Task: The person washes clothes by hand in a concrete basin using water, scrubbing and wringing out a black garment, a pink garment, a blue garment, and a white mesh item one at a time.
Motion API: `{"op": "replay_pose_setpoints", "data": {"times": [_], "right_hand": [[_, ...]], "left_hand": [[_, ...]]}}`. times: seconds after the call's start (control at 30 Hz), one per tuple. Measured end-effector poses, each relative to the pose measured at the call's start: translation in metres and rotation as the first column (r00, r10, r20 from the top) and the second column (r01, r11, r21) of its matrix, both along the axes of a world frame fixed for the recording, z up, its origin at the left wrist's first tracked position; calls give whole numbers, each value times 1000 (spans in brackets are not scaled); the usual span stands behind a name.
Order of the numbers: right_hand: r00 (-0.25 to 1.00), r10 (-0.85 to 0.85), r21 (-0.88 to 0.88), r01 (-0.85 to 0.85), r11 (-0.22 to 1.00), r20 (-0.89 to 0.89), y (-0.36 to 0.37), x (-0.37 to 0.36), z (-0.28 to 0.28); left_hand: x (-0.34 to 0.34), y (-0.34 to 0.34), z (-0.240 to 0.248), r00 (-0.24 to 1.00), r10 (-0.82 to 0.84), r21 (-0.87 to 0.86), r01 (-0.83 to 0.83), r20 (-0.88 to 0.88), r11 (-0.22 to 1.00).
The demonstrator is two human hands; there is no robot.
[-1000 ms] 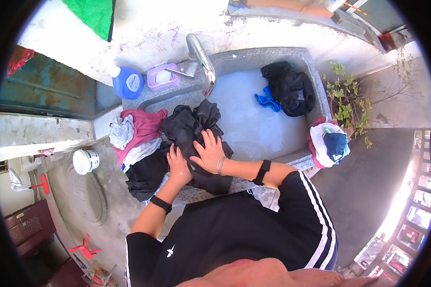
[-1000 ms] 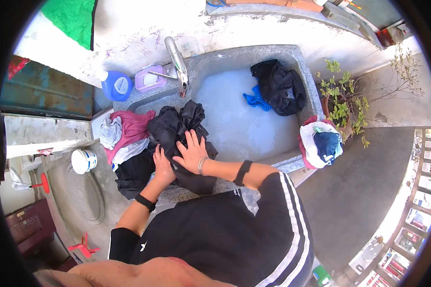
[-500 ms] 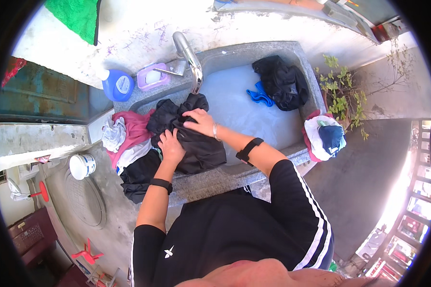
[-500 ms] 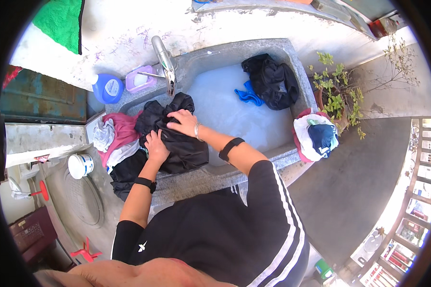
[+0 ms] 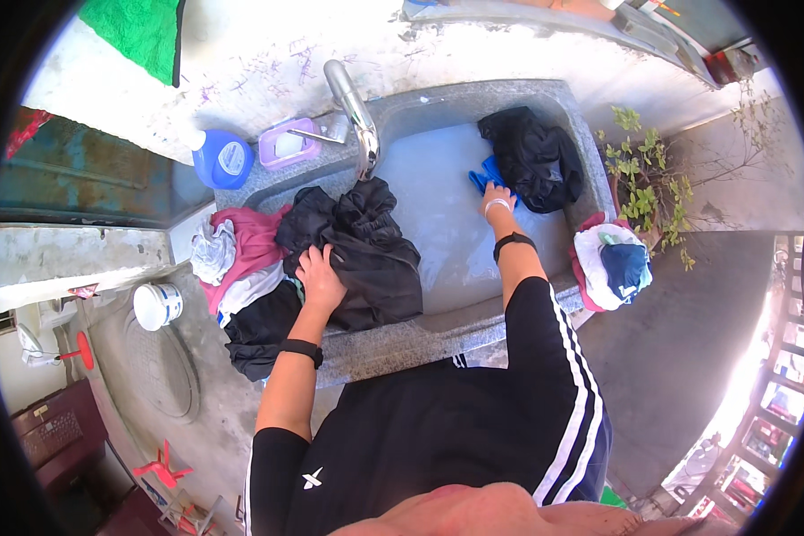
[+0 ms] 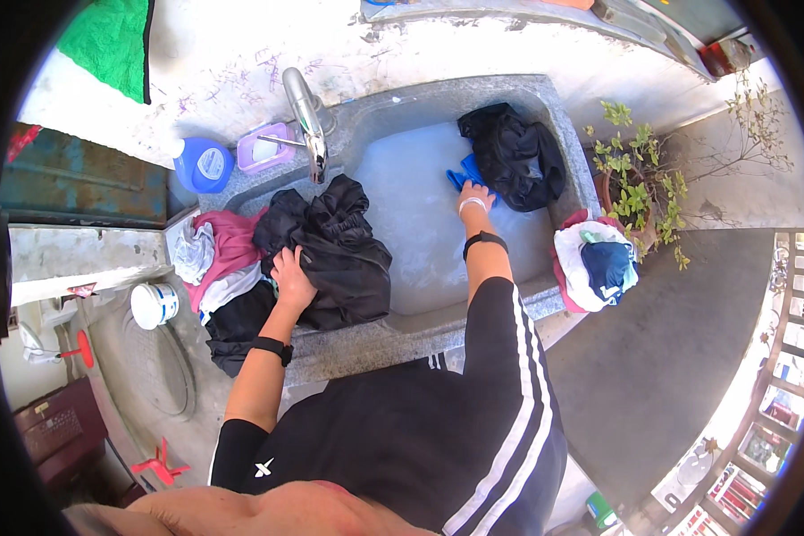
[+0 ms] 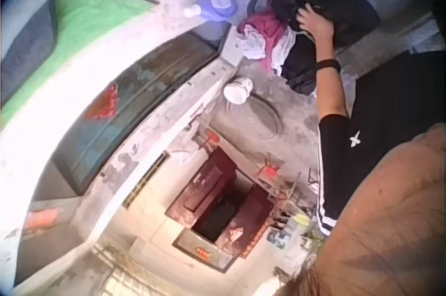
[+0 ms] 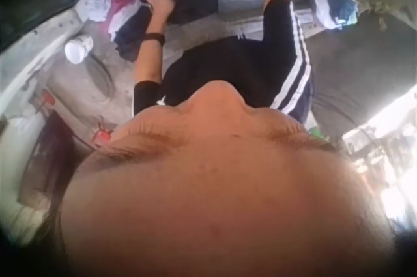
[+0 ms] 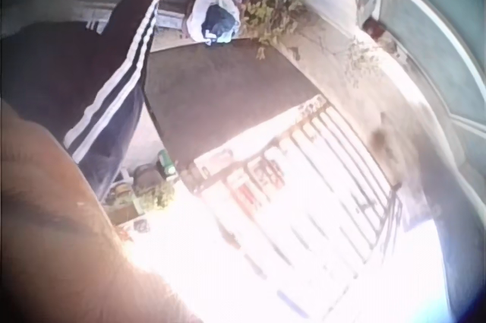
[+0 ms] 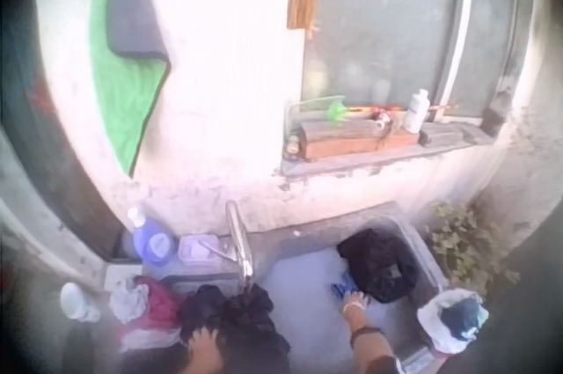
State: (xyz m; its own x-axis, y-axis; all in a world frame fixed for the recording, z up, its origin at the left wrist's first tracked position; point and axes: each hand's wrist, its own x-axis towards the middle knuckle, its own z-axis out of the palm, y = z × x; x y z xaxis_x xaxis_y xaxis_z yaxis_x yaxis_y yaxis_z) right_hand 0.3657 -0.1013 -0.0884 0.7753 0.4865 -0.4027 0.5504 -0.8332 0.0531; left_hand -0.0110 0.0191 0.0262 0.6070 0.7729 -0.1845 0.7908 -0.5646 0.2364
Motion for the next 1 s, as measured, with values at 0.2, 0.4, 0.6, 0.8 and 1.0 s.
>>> {"op": "replay_pose_setpoints", "data": {"times": [0.2, 0.4, 0.6, 0.8, 1.0], "right_hand": [[972, 106, -20, -113, 993, -207, 11, -2, 6], [874, 33, 632, 324, 704, -485, 14, 38, 119], [753, 146, 767, 633, 107, -641, -2, 40, 249], [787, 344, 846, 532, 39, -512, -5, 13, 334], [585, 461, 717, 670, 189, -668, -2, -3, 344]], "left_hand": [[-4, 5, -13, 1000, -2, 40, 2, -3, 999], [-2, 3, -9, 1000, 4, -4, -4, -13, 1000], [0, 3, -10, 1000, -1, 8, 1, 1, 1000], [-2, 3, -11, 1000, 8, 30, -8, 2, 1000], [-5, 3, -8, 1000, -9, 31, 9, -9, 999]]}}
